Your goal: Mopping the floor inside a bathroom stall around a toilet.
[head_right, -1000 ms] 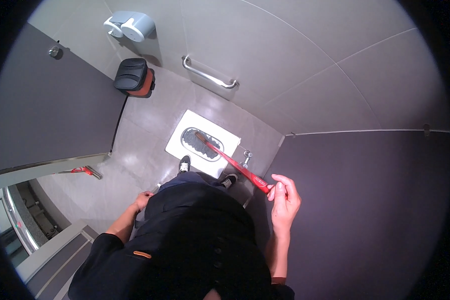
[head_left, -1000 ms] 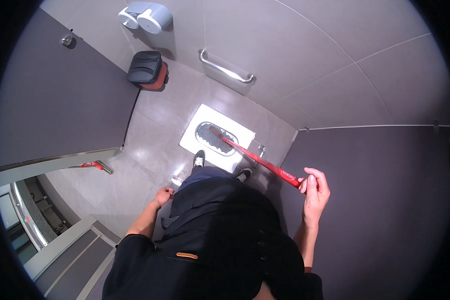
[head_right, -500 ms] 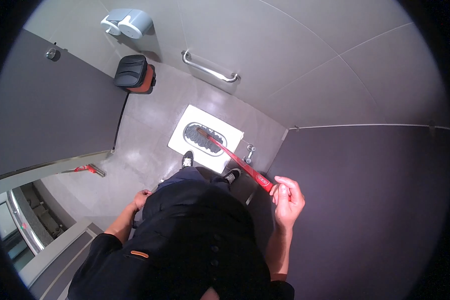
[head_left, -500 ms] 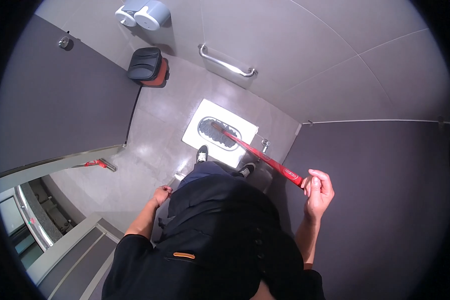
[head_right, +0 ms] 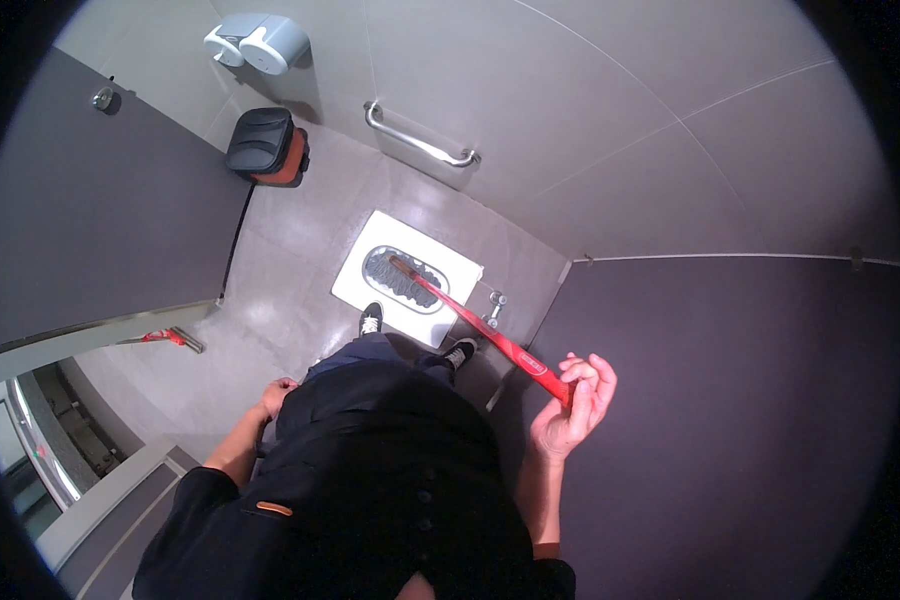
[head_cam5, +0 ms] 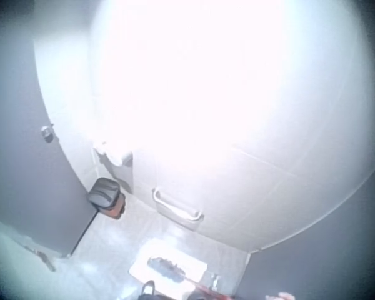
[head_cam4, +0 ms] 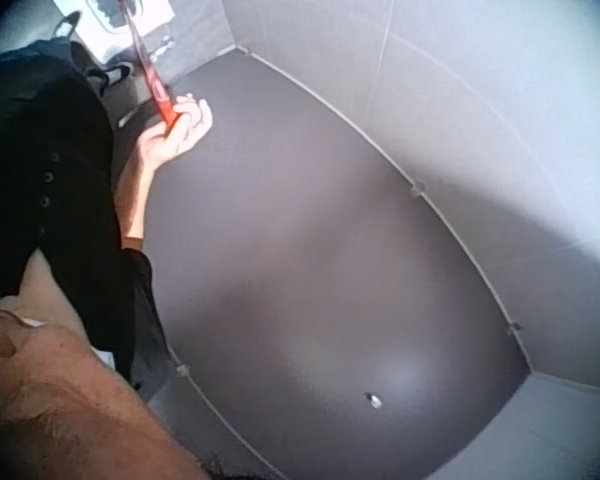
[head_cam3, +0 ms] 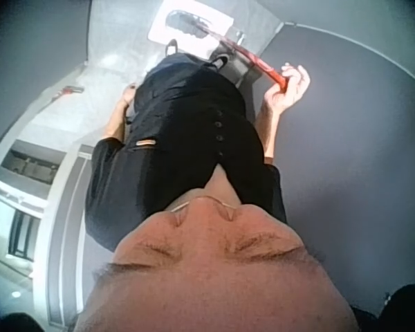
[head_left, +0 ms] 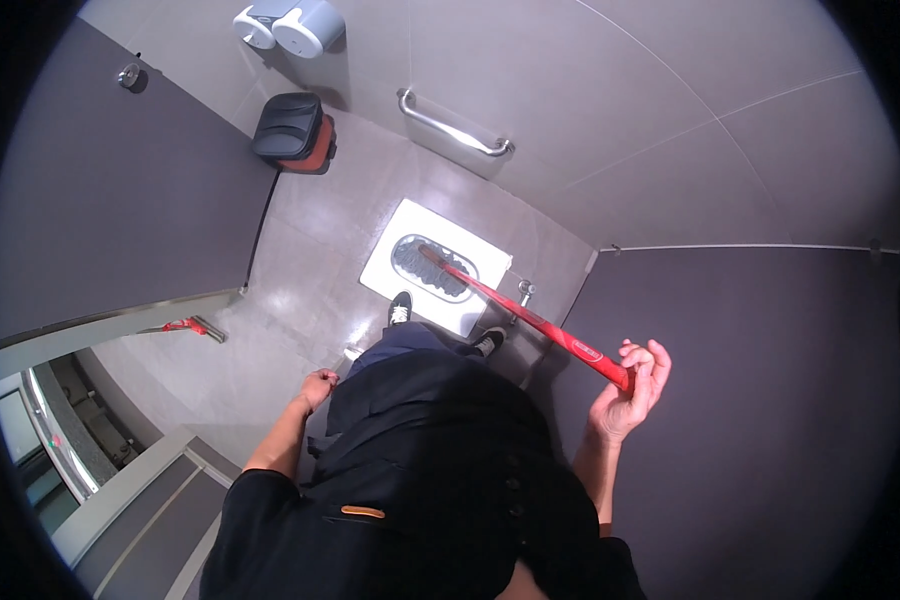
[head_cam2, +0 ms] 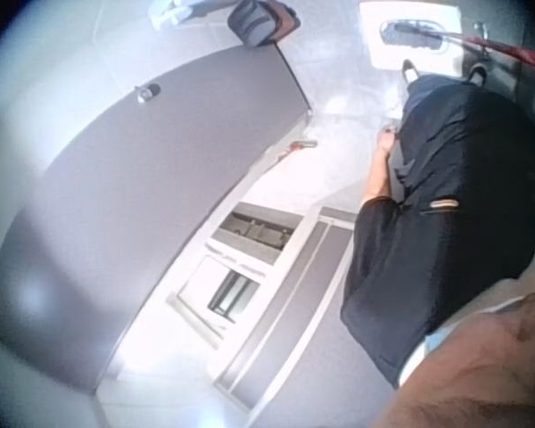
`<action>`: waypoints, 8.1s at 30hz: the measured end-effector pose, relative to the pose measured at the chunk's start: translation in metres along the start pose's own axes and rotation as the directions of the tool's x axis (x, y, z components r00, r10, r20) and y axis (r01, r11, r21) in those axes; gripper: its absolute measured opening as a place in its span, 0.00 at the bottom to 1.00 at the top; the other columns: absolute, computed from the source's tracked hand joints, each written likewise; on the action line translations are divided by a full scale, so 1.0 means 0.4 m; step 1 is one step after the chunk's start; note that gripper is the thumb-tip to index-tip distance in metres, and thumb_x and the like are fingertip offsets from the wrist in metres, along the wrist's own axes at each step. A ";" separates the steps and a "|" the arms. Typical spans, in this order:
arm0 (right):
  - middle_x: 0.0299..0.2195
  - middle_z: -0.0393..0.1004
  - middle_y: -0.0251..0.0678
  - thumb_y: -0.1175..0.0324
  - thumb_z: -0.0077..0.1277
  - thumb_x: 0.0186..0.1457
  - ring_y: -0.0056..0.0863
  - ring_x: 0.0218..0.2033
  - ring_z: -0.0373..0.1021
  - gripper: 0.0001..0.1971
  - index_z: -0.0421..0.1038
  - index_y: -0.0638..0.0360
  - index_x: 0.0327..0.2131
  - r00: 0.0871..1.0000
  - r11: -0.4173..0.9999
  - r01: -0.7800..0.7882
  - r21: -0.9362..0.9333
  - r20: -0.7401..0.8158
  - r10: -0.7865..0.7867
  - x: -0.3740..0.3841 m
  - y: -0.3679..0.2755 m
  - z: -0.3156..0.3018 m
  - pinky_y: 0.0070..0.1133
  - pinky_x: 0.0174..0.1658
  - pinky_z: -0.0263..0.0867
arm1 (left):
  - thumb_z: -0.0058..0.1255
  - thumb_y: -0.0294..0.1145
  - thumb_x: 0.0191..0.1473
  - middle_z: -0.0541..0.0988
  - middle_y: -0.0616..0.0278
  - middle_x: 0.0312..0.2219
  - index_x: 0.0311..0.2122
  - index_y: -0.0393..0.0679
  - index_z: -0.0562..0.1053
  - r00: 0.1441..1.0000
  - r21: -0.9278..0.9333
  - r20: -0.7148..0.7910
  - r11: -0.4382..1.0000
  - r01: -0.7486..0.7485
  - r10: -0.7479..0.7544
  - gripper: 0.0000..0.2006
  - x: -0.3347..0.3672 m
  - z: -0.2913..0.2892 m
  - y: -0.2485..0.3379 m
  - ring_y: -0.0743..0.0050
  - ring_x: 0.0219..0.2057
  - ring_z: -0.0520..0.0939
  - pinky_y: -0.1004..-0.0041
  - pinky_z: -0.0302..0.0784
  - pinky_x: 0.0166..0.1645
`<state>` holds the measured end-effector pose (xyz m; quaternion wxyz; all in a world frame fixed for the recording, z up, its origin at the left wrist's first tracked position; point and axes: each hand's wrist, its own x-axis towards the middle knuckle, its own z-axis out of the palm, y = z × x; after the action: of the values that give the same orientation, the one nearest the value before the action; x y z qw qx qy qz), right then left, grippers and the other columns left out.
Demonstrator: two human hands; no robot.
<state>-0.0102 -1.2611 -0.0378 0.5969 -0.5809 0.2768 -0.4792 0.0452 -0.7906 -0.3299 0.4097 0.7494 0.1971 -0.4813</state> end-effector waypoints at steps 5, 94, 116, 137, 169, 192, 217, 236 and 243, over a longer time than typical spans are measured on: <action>0.08 0.54 0.28 0.70 0.33 0.50 0.18 0.11 0.52 0.12 0.62 0.67 0.34 0.924 0.973 -0.176 0.148 0.366 0.111 -0.011 -0.005 0.000 0.21 0.26 0.57 | 0.45 0.26 0.47 0.75 0.64 0.22 0.29 0.37 0.71 1.000 0.012 0.006 1.000 0.005 -0.005 0.05 0.015 -0.043 -0.019 0.78 0.25 0.72 0.78 0.68 0.33; 0.13 0.61 0.34 0.82 0.37 0.41 0.15 0.11 0.53 0.05 0.64 0.66 0.21 0.973 0.978 -0.148 0.146 0.199 0.117 0.004 0.022 0.307 0.15 0.18 0.55 | 0.42 0.25 0.50 0.70 0.69 0.20 0.30 0.39 0.70 0.999 -0.231 -0.037 0.973 -0.013 0.005 0.05 -0.068 -0.124 -0.038 0.83 0.22 0.68 0.81 0.65 0.27; 0.14 0.66 0.37 0.85 0.39 0.39 0.20 0.15 0.61 0.06 0.65 0.66 0.20 0.853 0.981 -0.146 0.125 0.519 0.061 -0.024 0.099 0.363 0.15 0.20 0.57 | 0.43 0.28 0.49 0.71 0.68 0.20 0.29 0.39 0.71 0.996 -0.220 -0.079 0.975 0.030 -0.048 0.06 -0.049 -0.100 -0.070 0.82 0.23 0.68 0.80 0.66 0.29; 0.12 0.59 0.35 0.75 0.40 0.42 0.20 0.11 0.53 0.03 0.59 0.63 0.20 0.802 0.993 0.022 0.119 0.591 -0.088 0.028 -0.305 0.480 0.16 0.15 0.52 | 0.44 0.26 0.49 0.72 0.65 0.18 0.28 0.37 0.70 0.992 -0.149 -0.126 0.987 -0.052 0.033 0.05 -0.051 -0.079 -0.040 0.81 0.19 0.70 0.80 0.66 0.27; 0.15 0.62 0.33 0.80 0.40 0.40 0.16 0.14 0.59 0.03 0.65 0.65 0.21 0.844 0.978 -0.179 0.108 0.527 0.096 -0.046 0.014 0.414 0.14 0.20 0.57 | 0.42 0.23 0.48 0.72 0.64 0.17 0.29 0.34 0.70 0.994 -0.392 -0.104 0.920 -0.019 -0.024 0.05 -0.008 -0.079 -0.080 0.80 0.18 0.70 0.79 0.66 0.26; 0.17 0.64 0.35 0.82 0.39 0.38 0.19 0.15 0.60 0.05 0.66 0.66 0.20 0.851 0.972 -0.228 0.057 0.496 0.171 -0.060 0.038 0.382 0.14 0.19 0.57 | 0.42 0.24 0.49 0.71 0.64 0.18 0.28 0.35 0.69 0.998 -0.316 -0.067 0.948 -0.027 0.006 0.05 -0.041 -0.089 -0.003 0.81 0.19 0.70 0.81 0.67 0.26; 0.15 0.64 0.31 0.81 0.39 0.42 0.17 0.14 0.60 0.05 0.67 0.63 0.22 0.913 0.991 -0.114 -0.073 0.386 0.134 -0.033 0.134 0.443 0.14 0.20 0.58 | 0.42 0.25 0.50 0.71 0.65 0.18 0.30 0.35 0.69 0.997 -0.333 -0.083 0.943 -0.027 -0.001 0.05 -0.032 -0.074 -0.053 0.82 0.18 0.69 0.82 0.66 0.25; 0.16 0.63 0.34 0.82 0.40 0.40 0.17 0.14 0.59 0.04 0.65 0.63 0.21 0.913 0.976 -0.213 0.053 0.366 0.179 -0.082 0.032 0.433 0.15 0.20 0.60 | 0.41 0.25 0.50 0.71 0.66 0.17 0.30 0.37 0.69 0.995 -0.316 -0.094 0.947 -0.048 0.019 0.05 -0.030 -0.061 -0.036 0.82 0.18 0.69 0.82 0.65 0.25; 0.17 0.63 0.34 0.82 0.38 0.41 0.16 0.13 0.56 0.05 0.64 0.63 0.23 0.930 0.997 -0.065 0.044 0.365 0.044 -0.045 0.130 0.383 0.15 0.19 0.57 | 0.41 0.25 0.50 0.71 0.66 0.18 0.30 0.36 0.69 0.997 -0.338 -0.074 0.941 -0.011 -0.015 0.06 -0.026 -0.065 -0.063 0.82 0.19 0.69 0.82 0.65 0.25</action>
<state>0.1318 -1.1864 -0.0654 0.6669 -0.6348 0.1641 -0.3541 0.0376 -0.7541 -0.3261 0.5241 0.6855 0.2929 -0.4119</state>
